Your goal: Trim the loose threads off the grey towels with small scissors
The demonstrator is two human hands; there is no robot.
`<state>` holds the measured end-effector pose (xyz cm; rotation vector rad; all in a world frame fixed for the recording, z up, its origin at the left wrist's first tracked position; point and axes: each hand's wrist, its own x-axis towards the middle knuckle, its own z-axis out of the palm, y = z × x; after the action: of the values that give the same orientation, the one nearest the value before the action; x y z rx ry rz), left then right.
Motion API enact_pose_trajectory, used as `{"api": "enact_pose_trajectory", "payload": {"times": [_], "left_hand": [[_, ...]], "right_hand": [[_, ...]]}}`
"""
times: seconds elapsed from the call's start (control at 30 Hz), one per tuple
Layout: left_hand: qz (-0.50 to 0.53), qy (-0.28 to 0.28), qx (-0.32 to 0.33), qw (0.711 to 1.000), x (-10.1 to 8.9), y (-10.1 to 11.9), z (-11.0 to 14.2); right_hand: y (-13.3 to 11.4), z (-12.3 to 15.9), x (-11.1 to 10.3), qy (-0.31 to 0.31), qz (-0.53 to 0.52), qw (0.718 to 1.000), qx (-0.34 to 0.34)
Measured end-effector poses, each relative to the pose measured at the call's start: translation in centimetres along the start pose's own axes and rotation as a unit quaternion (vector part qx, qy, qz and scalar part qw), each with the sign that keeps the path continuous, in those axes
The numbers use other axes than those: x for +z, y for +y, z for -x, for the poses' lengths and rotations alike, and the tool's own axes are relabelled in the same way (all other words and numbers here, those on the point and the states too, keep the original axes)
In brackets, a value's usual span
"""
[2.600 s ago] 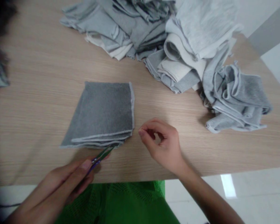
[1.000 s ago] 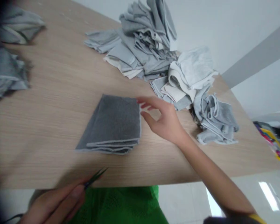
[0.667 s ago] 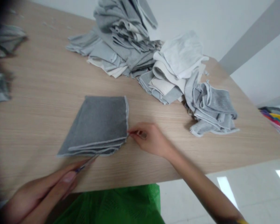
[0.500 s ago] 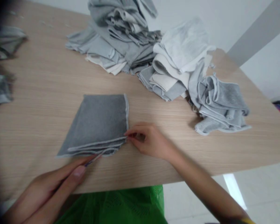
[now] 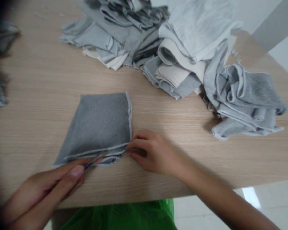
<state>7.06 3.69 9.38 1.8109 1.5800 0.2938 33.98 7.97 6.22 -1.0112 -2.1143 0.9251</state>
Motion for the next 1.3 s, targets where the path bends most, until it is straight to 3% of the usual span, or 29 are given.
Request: {"api": "enact_pose_trajectory", "payload": {"times": [0.3, 0.5, 0.7, 1.03, 1.3], "left_hand": [[-0.017, -0.014, -0.003, 1.0, 1.2, -1.7, -0.5], [-0.052, 0.023, 0.109, 0.992, 1.0, -1.5, -1.7], [-0.096, 0.003, 0.221, 0.97, 0.9, -0.8, -2.8], [-0.122, 0.028, 0.285, 0.951, 1.4, -2.3, -3.5], [-0.177, 0.071, 0.332, 0.924, 1.3, -1.8, -3.6]], "right_hand": [[0.5, 0.0, 0.7, 0.009, 0.041, 0.999, -0.023], [0.5, -0.2, 0.8, -0.009, 0.072, 0.997, -0.03], [0.1, -0.5, 0.6, -0.024, 0.046, 0.999, -0.004], [-0.5, -0.8, 0.2, -0.05, 0.042, 0.998, 0.022], [-0.4, -0.6, -0.3, -0.039, 0.027, 0.998, 0.03]]}}
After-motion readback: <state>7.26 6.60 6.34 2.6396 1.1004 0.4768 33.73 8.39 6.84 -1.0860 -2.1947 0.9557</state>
